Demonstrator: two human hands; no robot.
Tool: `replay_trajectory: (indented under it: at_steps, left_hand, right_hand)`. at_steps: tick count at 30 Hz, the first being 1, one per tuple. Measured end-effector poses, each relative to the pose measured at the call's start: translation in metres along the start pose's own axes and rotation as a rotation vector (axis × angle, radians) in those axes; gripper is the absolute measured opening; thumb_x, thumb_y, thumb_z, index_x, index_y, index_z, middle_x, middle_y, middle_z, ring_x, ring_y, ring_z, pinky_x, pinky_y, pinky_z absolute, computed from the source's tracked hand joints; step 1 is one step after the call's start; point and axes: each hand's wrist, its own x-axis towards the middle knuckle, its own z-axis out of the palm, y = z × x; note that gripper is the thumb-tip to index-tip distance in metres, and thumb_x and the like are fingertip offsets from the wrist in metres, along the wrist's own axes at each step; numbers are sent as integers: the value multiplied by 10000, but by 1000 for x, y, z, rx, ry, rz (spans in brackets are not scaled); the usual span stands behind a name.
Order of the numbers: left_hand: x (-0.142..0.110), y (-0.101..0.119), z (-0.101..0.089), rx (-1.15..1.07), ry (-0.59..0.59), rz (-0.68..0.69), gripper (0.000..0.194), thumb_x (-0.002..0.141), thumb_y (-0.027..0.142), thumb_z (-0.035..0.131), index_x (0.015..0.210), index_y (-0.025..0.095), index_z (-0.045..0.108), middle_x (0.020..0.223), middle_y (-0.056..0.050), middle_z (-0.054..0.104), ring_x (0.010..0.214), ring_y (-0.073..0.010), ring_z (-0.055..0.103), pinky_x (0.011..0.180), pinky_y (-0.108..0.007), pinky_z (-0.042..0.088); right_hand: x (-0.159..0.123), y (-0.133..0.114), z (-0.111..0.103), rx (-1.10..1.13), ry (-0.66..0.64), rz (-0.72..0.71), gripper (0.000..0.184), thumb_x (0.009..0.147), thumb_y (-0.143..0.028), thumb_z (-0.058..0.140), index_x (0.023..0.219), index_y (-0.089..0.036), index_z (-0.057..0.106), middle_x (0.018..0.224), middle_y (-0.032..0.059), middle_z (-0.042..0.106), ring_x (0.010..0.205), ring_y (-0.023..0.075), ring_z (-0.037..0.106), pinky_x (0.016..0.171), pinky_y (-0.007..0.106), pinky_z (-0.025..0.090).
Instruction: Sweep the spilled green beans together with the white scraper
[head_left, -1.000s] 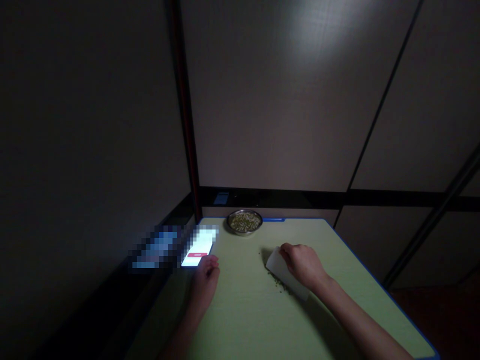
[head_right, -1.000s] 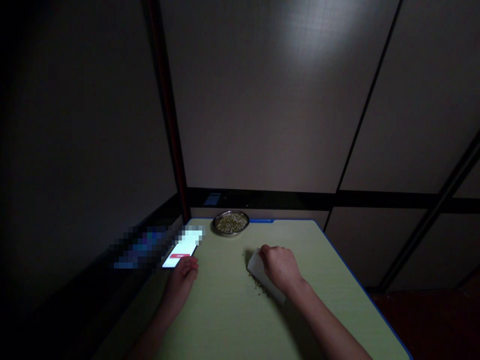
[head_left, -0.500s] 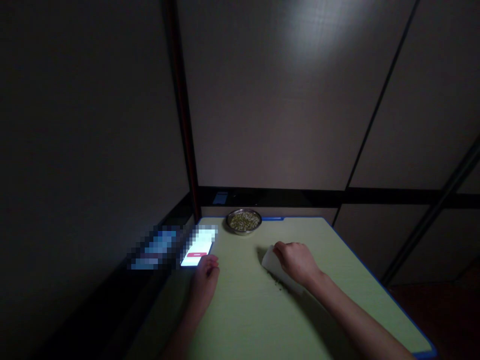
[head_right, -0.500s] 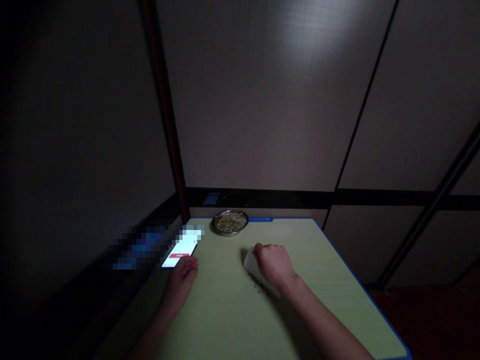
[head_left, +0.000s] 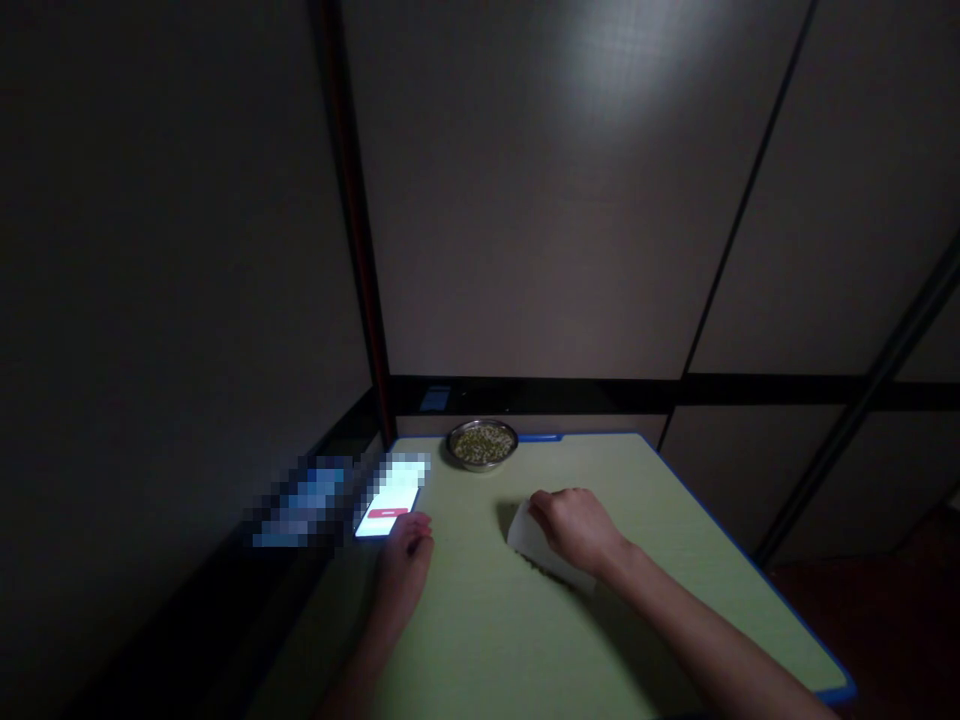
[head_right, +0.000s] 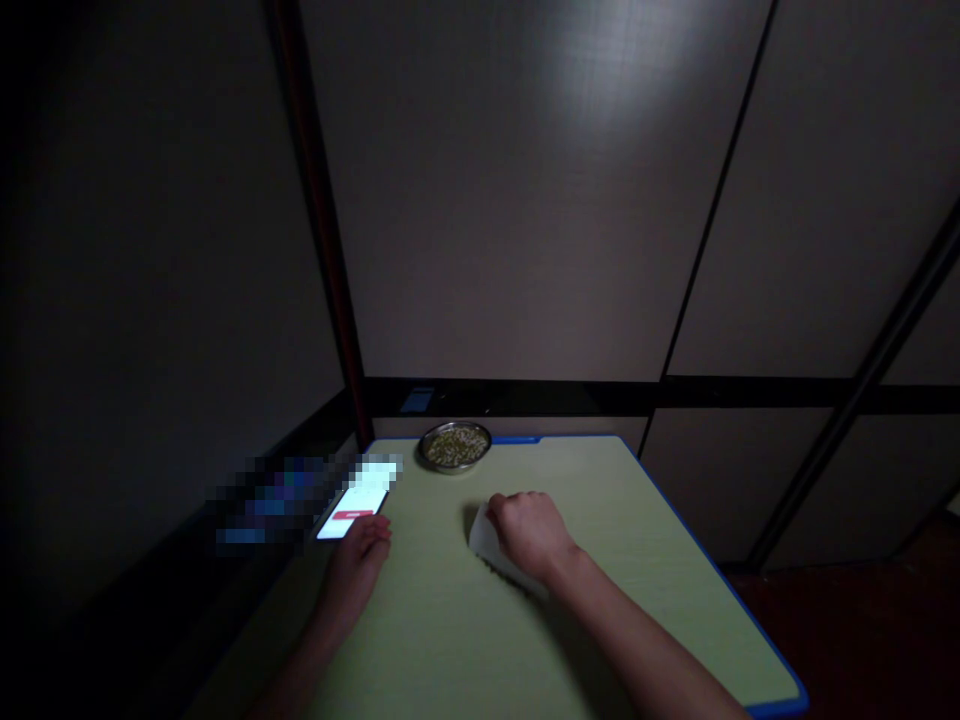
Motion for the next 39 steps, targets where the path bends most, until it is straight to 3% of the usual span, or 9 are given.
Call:
replay_trajectory:
  at_steps: [5, 10, 14, 29, 39]
  left_hand:
    - [1, -1, 0, 7, 8, 15, 221, 610, 315, 552, 798, 198, 554, 746, -19, 603, 660, -183, 588, 598, -295, 463]
    - [0, 1, 1, -14, 17, 21, 209, 585, 289, 555, 774, 200, 558, 730, -13, 611, 668, -185, 594, 603, -295, 470]
    - [-1, 5, 1, -27, 21, 7, 207, 576, 294, 560, 762, 202, 559, 703, -8, 607, 654, -184, 589, 604, -296, 468]
    - [-1, 4, 1, 7, 17, -6, 219, 571, 283, 550, 772, 196, 558, 692, -7, 589, 640, -177, 579, 585, -284, 450]
    - [1, -3, 1, 13, 26, -3, 222, 583, 302, 553, 782, 203, 558, 699, -6, 604, 642, -179, 589, 572, -280, 455]
  right_hand:
    - [-2, 5, -6, 27, 23, -21, 309, 958, -308, 340, 955, -191, 626, 882, 100, 721, 792, 204, 671, 669, 263, 375]
    - [-12, 32, -14, 58, 45, 74, 344, 971, -347, 325, 964, -199, 635, 860, 92, 717, 798, 200, 666, 662, 259, 362]
    - [-27, 51, -10, 102, 3, 80, 340, 966, -355, 336, 992, -204, 640, 855, 88, 718, 798, 197, 664, 649, 258, 351]
    - [-85, 83, 1, 114, -31, 7, 366, 970, -407, 321, 889, -213, 622, 742, 46, 694, 689, 187, 647, 581, 277, 289]
    - [-62, 72, 11, 85, -5, 12, 370, 971, -405, 331, 884, -204, 629, 775, 69, 714, 721, 193, 666, 606, 270, 315]
